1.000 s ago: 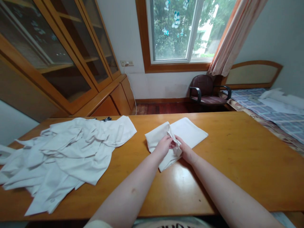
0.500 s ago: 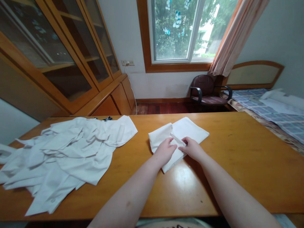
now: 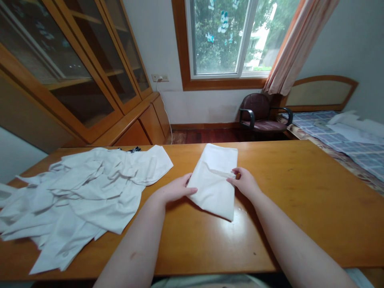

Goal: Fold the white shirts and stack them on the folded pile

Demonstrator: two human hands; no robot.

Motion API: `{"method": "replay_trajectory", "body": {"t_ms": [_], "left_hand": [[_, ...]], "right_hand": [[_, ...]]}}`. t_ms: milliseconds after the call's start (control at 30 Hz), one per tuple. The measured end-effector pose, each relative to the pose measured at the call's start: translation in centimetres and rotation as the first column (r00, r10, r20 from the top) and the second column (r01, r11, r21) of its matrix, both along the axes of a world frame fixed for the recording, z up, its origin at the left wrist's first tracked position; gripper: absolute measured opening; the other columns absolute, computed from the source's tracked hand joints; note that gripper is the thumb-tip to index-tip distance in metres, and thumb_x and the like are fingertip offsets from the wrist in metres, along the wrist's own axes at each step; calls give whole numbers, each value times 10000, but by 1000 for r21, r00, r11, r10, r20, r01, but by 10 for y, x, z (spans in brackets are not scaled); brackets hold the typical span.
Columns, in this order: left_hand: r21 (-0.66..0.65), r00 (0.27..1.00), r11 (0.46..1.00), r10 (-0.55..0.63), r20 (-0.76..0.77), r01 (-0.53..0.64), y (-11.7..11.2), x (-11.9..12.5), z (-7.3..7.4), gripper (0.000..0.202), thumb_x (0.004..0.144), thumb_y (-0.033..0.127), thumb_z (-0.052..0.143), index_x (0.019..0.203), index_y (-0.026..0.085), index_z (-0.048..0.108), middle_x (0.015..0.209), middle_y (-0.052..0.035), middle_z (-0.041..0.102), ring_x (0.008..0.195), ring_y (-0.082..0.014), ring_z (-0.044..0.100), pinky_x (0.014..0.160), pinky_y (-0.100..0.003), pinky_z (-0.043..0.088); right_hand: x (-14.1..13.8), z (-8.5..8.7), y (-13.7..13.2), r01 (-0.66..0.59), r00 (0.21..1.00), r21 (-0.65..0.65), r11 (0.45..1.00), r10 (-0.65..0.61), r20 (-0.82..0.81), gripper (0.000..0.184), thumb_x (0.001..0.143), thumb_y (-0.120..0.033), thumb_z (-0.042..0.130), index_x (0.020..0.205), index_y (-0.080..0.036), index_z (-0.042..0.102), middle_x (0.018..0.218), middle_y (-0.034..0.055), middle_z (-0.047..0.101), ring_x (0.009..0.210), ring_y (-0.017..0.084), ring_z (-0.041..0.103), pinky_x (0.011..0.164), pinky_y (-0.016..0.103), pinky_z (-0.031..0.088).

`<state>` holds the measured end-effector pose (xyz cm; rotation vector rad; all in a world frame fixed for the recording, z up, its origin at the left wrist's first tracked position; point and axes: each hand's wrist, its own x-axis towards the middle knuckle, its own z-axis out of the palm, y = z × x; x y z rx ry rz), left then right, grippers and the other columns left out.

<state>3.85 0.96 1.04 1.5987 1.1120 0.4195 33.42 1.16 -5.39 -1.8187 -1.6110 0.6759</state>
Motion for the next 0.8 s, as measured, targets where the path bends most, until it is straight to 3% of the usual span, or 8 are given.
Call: {"method": "replay_trajectory", "body": {"t_ms": [133, 300, 400, 533, 700, 800], "left_hand": [[-150, 978, 978, -122, 170, 148, -4, -9, 1, 627, 603, 225, 726, 1202, 205, 541, 1254, -83, 582, 1131, -239, 549, 920, -316, 435], [-200, 985, 970, -111, 133, 136, -3, -10, -3, 478, 625, 221, 683, 1092, 176, 595, 1136, -81, 650, 1053, -240, 595, 856, -314, 463], [-179, 997, 980, -81, 11, 82, -3, -10, -1, 377, 626, 253, 663, 995, 183, 635, 1050, -54, 687, 988, -244, 622, 806, -294, 469], [-13, 972, 999, 39, -233, -43, -2, -9, -2, 306, 605, 302, 667, 894, 203, 662, 902, -40, 713, 823, -246, 649, 697, -280, 454], [154, 825, 983, 171, -539, -102, 2, -3, -15, 239, 521, 359, 727, 643, 202, 595, 688, -53, 669, 641, -244, 615, 583, -289, 399], [192, 796, 975, 204, -570, -112, 3, -1, -20, 290, 450, 364, 770, 565, 204, 558, 626, -49, 640, 618, -243, 607, 568, -286, 387]], "right_hand": [[-3, 11, -4, 19, 983, -34, 999, -13, 184, 322, 749, -487, 569, 739, -167, 594, 707, 41, 605, 648, 162, 536, 578, 263, 361], [-7, 12, -4, -5, 980, -50, 999, 15, 197, 355, 797, -499, 507, 663, -178, 580, 635, 28, 595, 589, 154, 521, 526, 249, 314], [-7, 11, -3, 0, 982, -67, 998, 12, 188, 330, 823, -450, 489, 683, -174, 603, 643, 35, 612, 592, 157, 530, 521, 247, 307], [-8, 10, -1, 13, 975, -66, 998, 2, 223, 319, 854, -408, 460, 720, -168, 621, 714, 66, 647, 636, 170, 552, 534, 251, 307], [-11, 9, 1, 7, 953, -73, 997, 16, 303, 318, 884, -369, 423, 746, -169, 628, 763, 94, 663, 694, 188, 575, 551, 259, 310], [-12, 9, 1, 3, 936, -68, 998, 21, 351, 330, 894, -370, 404, 757, -172, 630, 791, 103, 667, 721, 189, 579, 565, 257, 316]]}}
